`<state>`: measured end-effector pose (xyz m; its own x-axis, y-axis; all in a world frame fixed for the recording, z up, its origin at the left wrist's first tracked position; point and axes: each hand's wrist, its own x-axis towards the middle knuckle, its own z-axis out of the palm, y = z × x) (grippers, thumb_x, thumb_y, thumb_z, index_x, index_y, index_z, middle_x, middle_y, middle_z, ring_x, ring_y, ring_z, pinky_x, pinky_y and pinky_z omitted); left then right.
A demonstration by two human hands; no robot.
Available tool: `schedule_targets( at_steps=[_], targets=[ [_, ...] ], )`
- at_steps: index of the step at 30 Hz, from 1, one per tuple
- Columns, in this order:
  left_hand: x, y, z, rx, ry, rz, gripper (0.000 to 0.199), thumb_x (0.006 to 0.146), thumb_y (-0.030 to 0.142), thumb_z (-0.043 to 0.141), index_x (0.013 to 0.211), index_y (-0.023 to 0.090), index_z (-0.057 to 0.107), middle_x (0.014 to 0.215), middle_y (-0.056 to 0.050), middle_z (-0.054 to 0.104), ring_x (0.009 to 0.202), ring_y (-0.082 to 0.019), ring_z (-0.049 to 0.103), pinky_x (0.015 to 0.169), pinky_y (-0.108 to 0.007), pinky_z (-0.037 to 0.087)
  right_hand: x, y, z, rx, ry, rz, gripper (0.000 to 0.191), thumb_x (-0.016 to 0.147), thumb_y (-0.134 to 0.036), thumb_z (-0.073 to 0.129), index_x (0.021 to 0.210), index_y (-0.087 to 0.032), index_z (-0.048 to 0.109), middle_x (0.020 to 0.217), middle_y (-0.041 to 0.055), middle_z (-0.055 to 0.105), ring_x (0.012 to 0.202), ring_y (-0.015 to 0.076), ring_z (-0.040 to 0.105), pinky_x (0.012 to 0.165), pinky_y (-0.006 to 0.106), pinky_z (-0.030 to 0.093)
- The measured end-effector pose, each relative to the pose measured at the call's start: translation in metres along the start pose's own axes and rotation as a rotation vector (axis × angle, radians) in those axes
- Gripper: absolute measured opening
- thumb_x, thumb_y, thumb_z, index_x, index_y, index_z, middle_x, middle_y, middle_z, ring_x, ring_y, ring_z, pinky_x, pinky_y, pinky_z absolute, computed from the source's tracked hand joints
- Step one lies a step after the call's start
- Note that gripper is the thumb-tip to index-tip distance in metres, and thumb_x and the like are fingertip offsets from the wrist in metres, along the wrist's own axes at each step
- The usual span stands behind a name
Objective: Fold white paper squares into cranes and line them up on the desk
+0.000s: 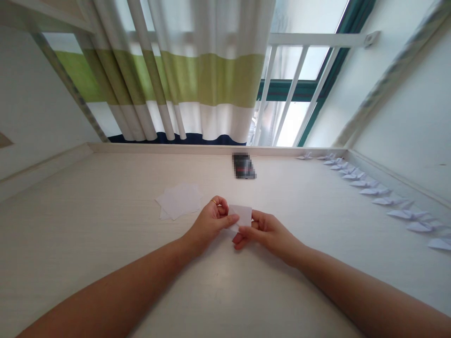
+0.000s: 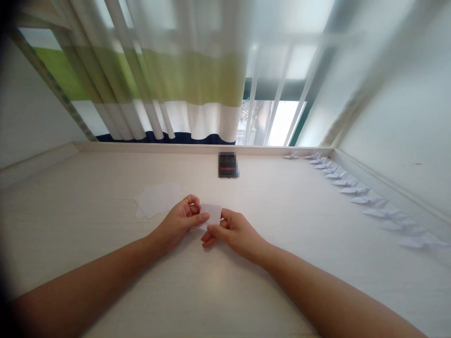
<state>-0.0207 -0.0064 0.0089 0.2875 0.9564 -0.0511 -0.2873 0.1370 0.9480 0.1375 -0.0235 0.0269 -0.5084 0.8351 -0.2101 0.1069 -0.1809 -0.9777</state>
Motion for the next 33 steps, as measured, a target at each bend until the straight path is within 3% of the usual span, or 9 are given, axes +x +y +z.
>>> schedule_targets(
  at_steps=[2, 4, 7, 9, 12, 17, 22, 27, 33],
  targets=[
    [0.001, 0.002, -0.002, -0.026, -0.001, -0.021, 0.032, 0.062, 0.019, 0.067, 0.074, 0.018, 0.038, 0.06, 0.005, 0.054, 0.053, -0.007, 0.052, 0.053, -0.018, 0.037, -0.001, -0.001, -0.002, -0.02, -0.034, -0.042, 0.023, 0.075, -0.036, 0.055, 0.077, -0.015, 0.046, 0.072, 0.0064, 0.066, 0.065, 0.0174, 0.064, 0.067, 0.033, 0.047],
    [0.001, 0.004, -0.004, -0.073, -0.033, -0.069, 0.029, 0.062, 0.019, 0.066, 0.076, 0.017, 0.04, 0.062, 0.004, 0.056, 0.053, -0.007, 0.052, 0.053, -0.019, 0.038, -0.002, -0.003, -0.006, -0.059, 0.021, -0.128, 0.022, 0.078, -0.038, 0.051, 0.077, -0.015, 0.047, 0.071, 0.0047, 0.064, 0.063, 0.0153, 0.063, 0.065, 0.032, 0.047],
    [-0.001, 0.009, -0.004, -0.128, -0.108, -0.157, 0.026, 0.063, 0.018, 0.064, 0.079, 0.015, 0.044, 0.062, 0.002, 0.056, 0.055, -0.01, 0.053, 0.053, -0.022, 0.043, -0.002, -0.007, -0.015, -0.104, 0.112, -0.288, 0.022, 0.077, -0.033, 0.053, 0.091, -0.017, 0.047, 0.072, 0.001, 0.061, 0.066, 0.0129, 0.061, 0.067, 0.03, 0.047],
    [-0.004, 0.012, -0.003, -0.149, -0.171, -0.198, 0.024, 0.064, 0.017, 0.062, 0.081, 0.015, 0.046, 0.066, 0.0, 0.056, 0.058, -0.012, 0.055, 0.055, -0.027, 0.047, -0.003, -0.007, -0.019, -0.155, 0.084, -0.339, 0.027, 0.074, -0.03, 0.058, 0.097, -0.018, 0.049, 0.077, 0.001, 0.06, 0.071, 0.0127, 0.059, 0.069, 0.029, 0.046],
    [-0.006, 0.012, -0.003, -0.16, -0.238, -0.197, 0.024, 0.064, 0.016, 0.061, 0.084, 0.016, 0.047, 0.072, 0.0, 0.057, 0.06, -0.012, 0.056, 0.059, -0.03, 0.048, -0.003, -0.005, -0.02, -0.263, 0.018, -0.351, 0.023, 0.072, -0.029, 0.06, 0.091, -0.017, 0.056, 0.083, 0.0036, 0.06, 0.077, 0.0144, 0.058, 0.072, 0.029, 0.046],
    [-0.003, 0.007, -0.002, -0.087, -0.107, -0.111, 0.028, 0.061, 0.015, 0.067, 0.081, 0.016, 0.047, 0.077, 0.0, 0.058, 0.062, -0.008, 0.056, 0.057, -0.02, 0.043, -0.002, 0.0, -0.018, -0.495, 0.161, -0.444, 0.021, 0.07, -0.03, 0.062, 0.085, -0.016, 0.06, 0.076, 0.0037, 0.061, 0.071, 0.0144, 0.056, 0.07, 0.03, 0.046],
    [0.001, 0.001, -0.005, -0.011, -0.002, -0.112, 0.028, 0.057, 0.022, 0.071, 0.078, 0.015, 0.054, 0.064, 0.002, 0.058, 0.05, -0.006, 0.052, 0.051, -0.019, 0.039, 0.0, 0.0, -0.021, -0.495, 0.161, -0.335, 0.019, 0.068, -0.03, 0.063, 0.081, -0.016, 0.062, 0.074, 0.0036, 0.064, 0.069, 0.0144, 0.058, 0.068, 0.029, 0.046],
    [0.001, 0.0, -0.008, 0.063, -0.073, -0.154, 0.028, 0.061, 0.028, 0.068, 0.083, 0.013, 0.06, 0.064, -0.001, 0.062, 0.053, -0.008, 0.054, 0.054, -0.021, 0.04, 0.001, -0.002, -0.021, -0.385, 0.065, -0.176, 0.016, 0.069, -0.029, 0.061, 0.074, -0.014, 0.063, 0.067, 0.0034, 0.064, 0.064, 0.0135, 0.059, 0.064, 0.027, 0.047],
    [-0.001, 0.0, -0.007, 0.122, -0.113, -0.129, 0.025, 0.062, 0.027, 0.067, 0.082, 0.014, 0.061, 0.061, 0.001, 0.06, 0.051, -0.007, 0.051, 0.051, -0.02, 0.037, -0.002, -0.005, -0.021, -0.495, -0.008, -0.26, 0.026, 0.06, -0.029, 0.07, 0.081, -0.015, 0.065, 0.065, 0.0008, 0.061, 0.062, 0.0118, 0.056, 0.063, 0.025, 0.046]
  ],
)
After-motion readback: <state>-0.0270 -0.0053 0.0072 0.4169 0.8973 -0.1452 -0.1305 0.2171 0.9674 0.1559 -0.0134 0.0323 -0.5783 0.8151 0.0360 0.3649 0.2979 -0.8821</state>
